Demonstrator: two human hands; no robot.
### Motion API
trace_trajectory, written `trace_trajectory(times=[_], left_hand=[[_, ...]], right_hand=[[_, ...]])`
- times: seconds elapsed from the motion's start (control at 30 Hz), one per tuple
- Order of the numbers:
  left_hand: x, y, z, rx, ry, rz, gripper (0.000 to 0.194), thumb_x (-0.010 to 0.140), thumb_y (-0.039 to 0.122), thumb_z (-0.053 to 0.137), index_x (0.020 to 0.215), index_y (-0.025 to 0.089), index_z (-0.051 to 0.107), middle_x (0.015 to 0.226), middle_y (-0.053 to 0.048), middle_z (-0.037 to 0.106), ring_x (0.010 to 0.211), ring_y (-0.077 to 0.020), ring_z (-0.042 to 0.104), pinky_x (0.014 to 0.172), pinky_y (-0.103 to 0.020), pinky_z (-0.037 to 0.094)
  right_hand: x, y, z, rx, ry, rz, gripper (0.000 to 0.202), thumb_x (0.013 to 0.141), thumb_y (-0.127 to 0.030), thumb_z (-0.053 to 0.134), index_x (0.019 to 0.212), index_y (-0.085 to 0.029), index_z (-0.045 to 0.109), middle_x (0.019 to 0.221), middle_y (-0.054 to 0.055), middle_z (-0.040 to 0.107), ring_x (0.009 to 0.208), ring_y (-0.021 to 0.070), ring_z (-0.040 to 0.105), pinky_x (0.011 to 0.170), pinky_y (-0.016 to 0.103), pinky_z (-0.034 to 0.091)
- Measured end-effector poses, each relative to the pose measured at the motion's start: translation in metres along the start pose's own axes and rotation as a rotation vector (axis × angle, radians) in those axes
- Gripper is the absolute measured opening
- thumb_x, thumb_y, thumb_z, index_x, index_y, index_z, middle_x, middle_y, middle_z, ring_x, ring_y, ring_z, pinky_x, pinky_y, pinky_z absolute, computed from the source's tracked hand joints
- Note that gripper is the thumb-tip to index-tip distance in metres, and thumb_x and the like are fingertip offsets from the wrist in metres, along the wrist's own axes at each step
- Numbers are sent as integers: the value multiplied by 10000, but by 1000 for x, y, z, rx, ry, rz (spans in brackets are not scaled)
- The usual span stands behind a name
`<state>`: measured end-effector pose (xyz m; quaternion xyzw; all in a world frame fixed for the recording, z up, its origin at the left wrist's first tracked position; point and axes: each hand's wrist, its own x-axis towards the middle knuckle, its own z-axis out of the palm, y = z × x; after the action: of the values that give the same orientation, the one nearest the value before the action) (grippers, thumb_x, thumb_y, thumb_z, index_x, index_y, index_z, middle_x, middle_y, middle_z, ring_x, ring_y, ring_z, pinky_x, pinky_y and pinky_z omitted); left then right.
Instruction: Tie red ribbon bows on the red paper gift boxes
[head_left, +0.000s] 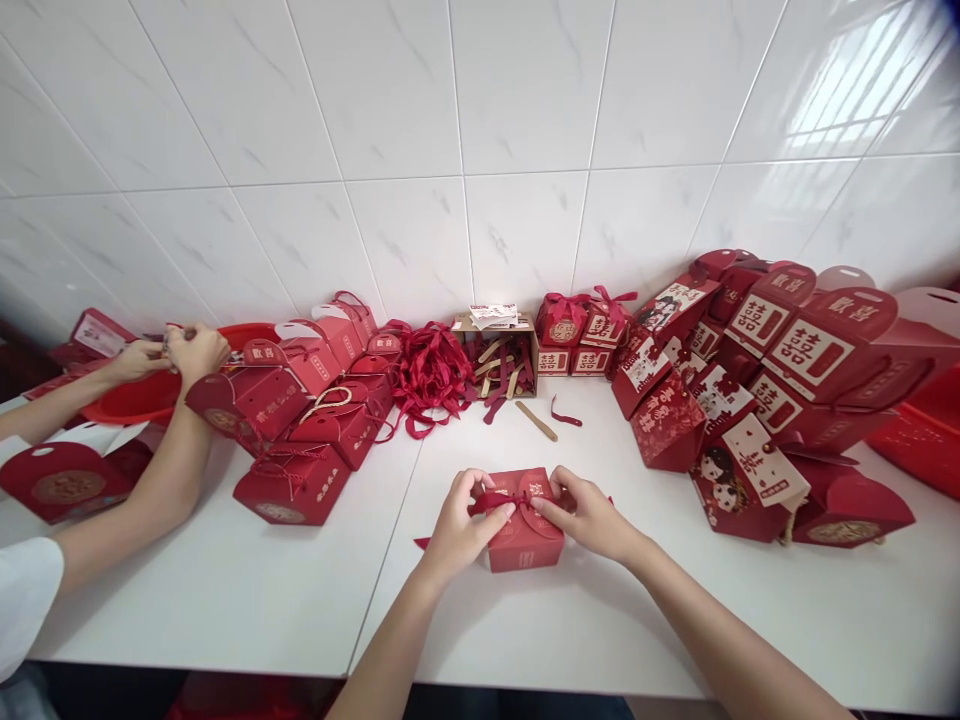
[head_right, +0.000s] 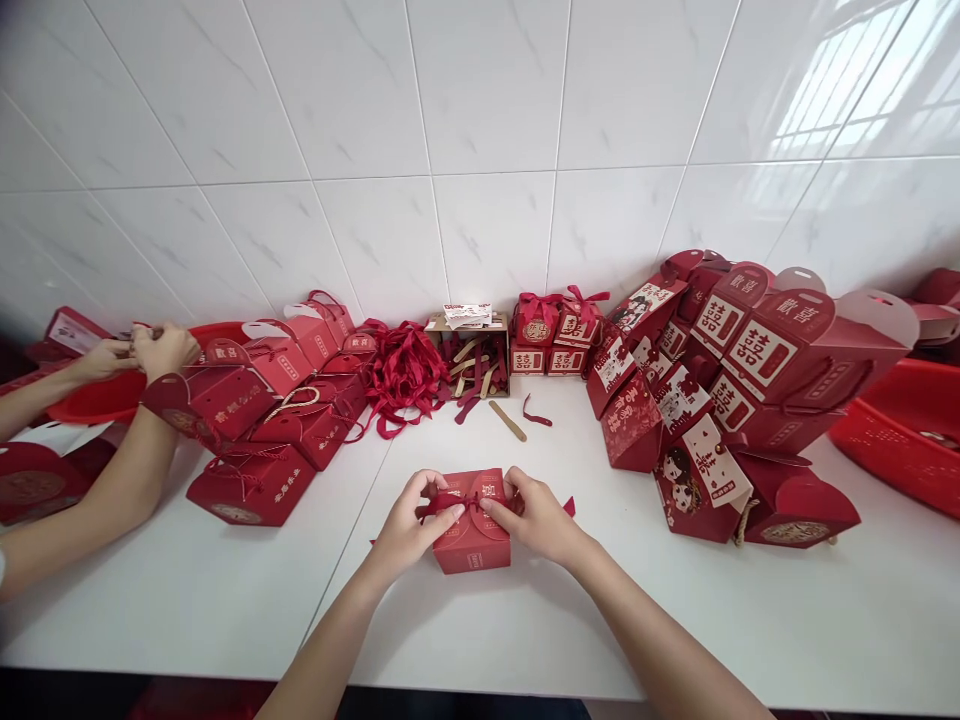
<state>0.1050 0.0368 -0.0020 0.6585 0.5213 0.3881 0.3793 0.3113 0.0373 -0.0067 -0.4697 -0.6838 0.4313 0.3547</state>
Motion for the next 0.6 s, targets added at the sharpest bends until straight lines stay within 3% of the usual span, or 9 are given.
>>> trace_trajectory(times=[0.2, 0.3, 0.47, 0.6], left_hand=[[-2, -1, -2, -59, -51, -59, 271, 784, 354, 616, 954, 233, 443, 906, -12, 545, 840, -174, 550, 743, -293, 445], [-2, -2, -6, -39, -70, -88, 338, 773, 414, 634, 961, 239, 413, 817, 20, 531, 769, -161, 542, 713, -281, 435], [0, -1, -10, 108, -150, -67, 379, 776, 525, 588, 685, 202, 412, 683, 34, 479, 632, -129, 471, 599, -246, 389], [-1, 1, -10, 200, -70, -110, 494, 706, 581, 626, 607, 207, 320, 598, 52, 407, 552, -109, 396, 513, -229, 324]], right_hand=[[0, 9, 4, 106, 1, 128, 426, 807, -544, 586, 717, -224, 321, 659, -62, 380, 562, 93, 351, 500, 218, 289], [1, 9, -4, 89, -77, 171, 465, 789, -588, 590, 653, -206, 361, 585, -66, 333, 539, 89, 277, 489, 230, 215], [2, 6, -18, 124, -236, 190, 564, 828, -670, 459, 551, -185, 381, 549, -56, 292, 527, 88, 229, 500, 249, 187], [3, 10, -23, 154, -235, 181, 557, 808, -654, 515, 552, -197, 326, 530, -69, 271, 507, 82, 226, 490, 246, 185]])
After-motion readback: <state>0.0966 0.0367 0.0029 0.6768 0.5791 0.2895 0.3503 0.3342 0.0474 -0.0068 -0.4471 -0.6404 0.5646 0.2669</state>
